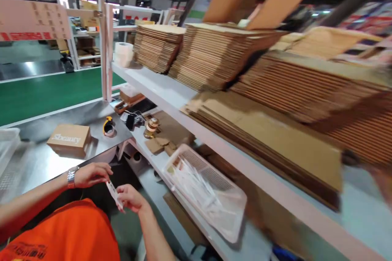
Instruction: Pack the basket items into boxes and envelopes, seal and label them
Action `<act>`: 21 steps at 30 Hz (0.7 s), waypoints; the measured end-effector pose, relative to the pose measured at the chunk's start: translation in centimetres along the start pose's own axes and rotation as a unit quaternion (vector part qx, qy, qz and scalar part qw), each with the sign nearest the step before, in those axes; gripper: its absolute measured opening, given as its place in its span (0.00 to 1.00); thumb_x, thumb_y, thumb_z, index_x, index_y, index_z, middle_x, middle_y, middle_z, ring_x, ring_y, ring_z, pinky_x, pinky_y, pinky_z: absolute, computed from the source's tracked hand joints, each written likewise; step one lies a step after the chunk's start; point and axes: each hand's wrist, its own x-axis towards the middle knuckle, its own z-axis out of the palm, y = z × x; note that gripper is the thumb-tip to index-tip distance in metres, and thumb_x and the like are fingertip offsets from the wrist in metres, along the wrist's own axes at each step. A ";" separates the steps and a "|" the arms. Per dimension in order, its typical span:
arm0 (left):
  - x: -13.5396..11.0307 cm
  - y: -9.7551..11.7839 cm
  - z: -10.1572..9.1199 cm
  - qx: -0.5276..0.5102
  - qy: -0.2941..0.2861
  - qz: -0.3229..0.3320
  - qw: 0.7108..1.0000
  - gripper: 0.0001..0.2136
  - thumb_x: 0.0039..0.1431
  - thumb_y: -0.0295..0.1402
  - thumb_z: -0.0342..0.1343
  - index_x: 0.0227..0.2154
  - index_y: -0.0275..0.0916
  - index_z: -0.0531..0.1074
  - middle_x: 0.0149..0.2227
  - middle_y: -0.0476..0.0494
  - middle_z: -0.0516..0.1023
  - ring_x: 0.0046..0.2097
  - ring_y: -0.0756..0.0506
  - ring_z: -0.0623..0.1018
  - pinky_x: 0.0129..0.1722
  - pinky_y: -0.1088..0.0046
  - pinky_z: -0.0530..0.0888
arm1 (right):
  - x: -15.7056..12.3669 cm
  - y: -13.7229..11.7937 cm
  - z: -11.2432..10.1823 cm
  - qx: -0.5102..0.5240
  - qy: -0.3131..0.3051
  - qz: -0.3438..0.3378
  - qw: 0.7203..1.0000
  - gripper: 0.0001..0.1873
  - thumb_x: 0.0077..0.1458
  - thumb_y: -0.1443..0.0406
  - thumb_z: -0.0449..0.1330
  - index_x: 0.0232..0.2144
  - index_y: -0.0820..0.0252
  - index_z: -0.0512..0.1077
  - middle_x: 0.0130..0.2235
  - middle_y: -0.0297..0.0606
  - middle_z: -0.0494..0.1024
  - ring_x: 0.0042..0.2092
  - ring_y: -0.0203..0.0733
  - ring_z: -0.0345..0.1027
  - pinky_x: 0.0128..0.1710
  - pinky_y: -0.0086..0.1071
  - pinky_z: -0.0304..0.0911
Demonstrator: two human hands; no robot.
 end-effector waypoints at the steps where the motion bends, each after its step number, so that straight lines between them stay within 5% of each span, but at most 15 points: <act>1: -0.7 -0.8 -0.9 -0.001 0.015 -0.009 1.000 0.22 0.81 0.48 0.53 0.44 0.39 0.87 0.53 0.27 0.86 0.56 0.35 0.85 0.60 0.58 0.82 | 0.5 -0.2 0.1 -0.014 -0.008 0.002 1.000 0.30 0.35 0.47 0.85 0.33 0.60 0.81 0.23 0.33 0.79 0.21 0.34 0.66 0.22 0.28 0.63; 8: -7.2 -5.7 -7.3 0.004 0.124 -0.066 0.990 0.26 0.79 0.55 0.54 0.45 0.39 0.88 0.55 0.27 0.86 0.56 0.37 0.85 0.60 0.59 0.80 | 6.8 -2.6 2.6 -0.029 0.074 0.024 0.997 0.28 0.42 0.46 0.85 0.25 0.54 0.75 0.26 0.34 0.75 0.24 0.35 0.66 0.23 0.31 0.64; 14: -12.5 -8.0 -12.6 -0.009 0.178 -0.088 0.980 0.22 0.78 0.53 0.58 0.43 0.41 0.87 0.49 0.29 0.88 0.56 0.36 0.85 0.64 0.56 0.79 | 13.5 -6.1 5.9 -0.005 0.137 0.028 0.990 0.26 0.50 0.49 0.83 0.37 0.58 0.79 0.43 0.43 0.85 0.38 0.40 0.81 0.30 0.28 0.74; 18: -14.3 -8.4 -14.9 -0.015 0.195 -0.103 0.975 0.18 0.78 0.47 0.57 0.43 0.43 0.88 0.47 0.34 0.89 0.55 0.37 0.85 0.68 0.55 0.77 | 17.9 -7.7 8.8 0.028 0.107 0.130 0.985 0.33 0.70 0.37 0.61 0.42 0.62 0.81 0.44 0.51 0.88 0.38 0.46 0.85 0.29 0.34 0.79; 21: -15.0 -8.7 -16.1 -0.016 0.189 -0.095 0.977 0.15 0.78 0.43 0.57 0.43 0.44 0.88 0.45 0.35 0.89 0.53 0.37 0.86 0.66 0.57 0.77 | 20.6 -8.6 10.4 0.077 0.074 0.165 0.980 0.44 0.75 0.33 0.44 0.39 0.64 0.81 0.40 0.52 0.88 0.35 0.46 0.85 0.28 0.34 0.78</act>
